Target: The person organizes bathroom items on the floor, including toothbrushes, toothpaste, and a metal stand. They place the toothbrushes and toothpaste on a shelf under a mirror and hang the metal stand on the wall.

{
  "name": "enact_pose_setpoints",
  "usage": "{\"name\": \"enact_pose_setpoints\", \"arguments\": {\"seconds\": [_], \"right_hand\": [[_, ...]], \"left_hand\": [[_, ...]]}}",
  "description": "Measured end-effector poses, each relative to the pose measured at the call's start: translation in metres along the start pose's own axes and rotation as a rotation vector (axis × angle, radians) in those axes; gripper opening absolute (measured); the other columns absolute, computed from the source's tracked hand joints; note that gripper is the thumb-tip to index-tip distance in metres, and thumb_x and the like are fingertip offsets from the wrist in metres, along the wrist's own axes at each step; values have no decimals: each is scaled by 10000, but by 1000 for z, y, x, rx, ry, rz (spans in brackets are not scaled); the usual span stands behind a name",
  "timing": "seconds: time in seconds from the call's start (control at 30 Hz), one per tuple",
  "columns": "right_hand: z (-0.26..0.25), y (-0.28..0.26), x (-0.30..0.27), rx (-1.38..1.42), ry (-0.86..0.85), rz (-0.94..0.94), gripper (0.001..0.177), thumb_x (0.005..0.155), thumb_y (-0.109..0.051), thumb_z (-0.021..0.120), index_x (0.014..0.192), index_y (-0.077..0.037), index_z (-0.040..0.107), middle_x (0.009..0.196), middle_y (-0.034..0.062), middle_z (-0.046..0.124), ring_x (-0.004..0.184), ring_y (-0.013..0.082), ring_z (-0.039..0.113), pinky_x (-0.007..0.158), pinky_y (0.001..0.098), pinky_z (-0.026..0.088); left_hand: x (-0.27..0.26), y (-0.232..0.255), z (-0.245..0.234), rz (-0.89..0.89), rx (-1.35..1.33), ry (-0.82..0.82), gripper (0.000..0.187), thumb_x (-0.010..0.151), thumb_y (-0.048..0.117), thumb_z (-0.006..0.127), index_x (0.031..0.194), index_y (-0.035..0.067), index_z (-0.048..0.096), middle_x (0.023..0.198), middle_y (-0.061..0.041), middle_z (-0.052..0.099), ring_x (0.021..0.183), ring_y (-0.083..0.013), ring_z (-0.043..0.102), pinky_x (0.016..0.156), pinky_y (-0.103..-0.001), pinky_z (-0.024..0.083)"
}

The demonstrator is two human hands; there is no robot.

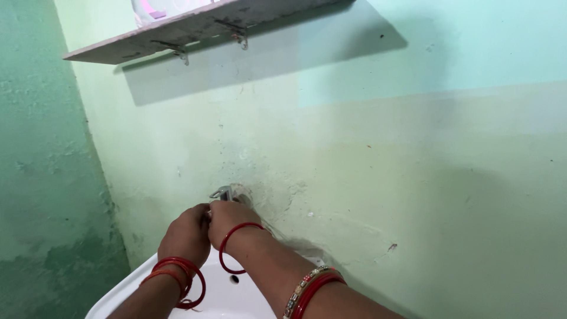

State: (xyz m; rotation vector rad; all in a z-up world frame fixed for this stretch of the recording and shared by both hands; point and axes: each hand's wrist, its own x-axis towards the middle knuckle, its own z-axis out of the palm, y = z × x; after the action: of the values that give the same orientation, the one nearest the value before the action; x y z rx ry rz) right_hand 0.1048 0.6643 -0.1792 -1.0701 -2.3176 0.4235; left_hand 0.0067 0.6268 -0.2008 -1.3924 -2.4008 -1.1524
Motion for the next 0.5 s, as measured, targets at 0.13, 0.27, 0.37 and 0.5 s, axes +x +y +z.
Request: {"name": "enact_pose_setpoints", "arguments": {"seconds": [0.13, 0.27, 0.37, 0.5], "right_hand": [[-3, -24, -18, -118, -67, -22, 320, 938, -78, 568, 1229, -59, 700, 1230, 183, 711, 1097, 329, 715, 920, 443, 578], [2, -40, -28, -143, -8, -79, 311, 909, -74, 593, 1199, -52, 700, 1262, 172, 686, 1128, 332, 686, 931, 442, 564], [5, -51, -32, -142, 1, -104, 311, 912, -79, 594, 1205, -44, 693, 1276, 187, 672, 1146, 339, 677, 956, 439, 554], [-1, -66, -38, -144, -9, -118, 324, 916, -78, 584, 1224, -47, 680, 1313, 187, 642, 1188, 340, 652, 994, 439, 536]], "left_hand": [[-18, -3, -27, 72, 170, -64, 409, 995, 165, 508, 1378, 279, 598, 1379, 26, 642, 1234, -247, 636, 984, -419, 554], [-28, -12, -47, 126, 214, -60, 426, 978, 130, 519, 1376, 272, 575, 1443, 63, 586, 1281, -222, 599, 999, -398, 560], [-33, -17, -62, 141, 242, -63, 427, 973, 126, 528, 1375, 264, 568, 1444, 52, 577, 1292, -226, 587, 1008, -397, 553], [-37, -16, -79, 108, 270, -68, 440, 968, 122, 536, 1381, 271, 559, 1455, 57, 563, 1301, -223, 584, 1024, -401, 544]]}}
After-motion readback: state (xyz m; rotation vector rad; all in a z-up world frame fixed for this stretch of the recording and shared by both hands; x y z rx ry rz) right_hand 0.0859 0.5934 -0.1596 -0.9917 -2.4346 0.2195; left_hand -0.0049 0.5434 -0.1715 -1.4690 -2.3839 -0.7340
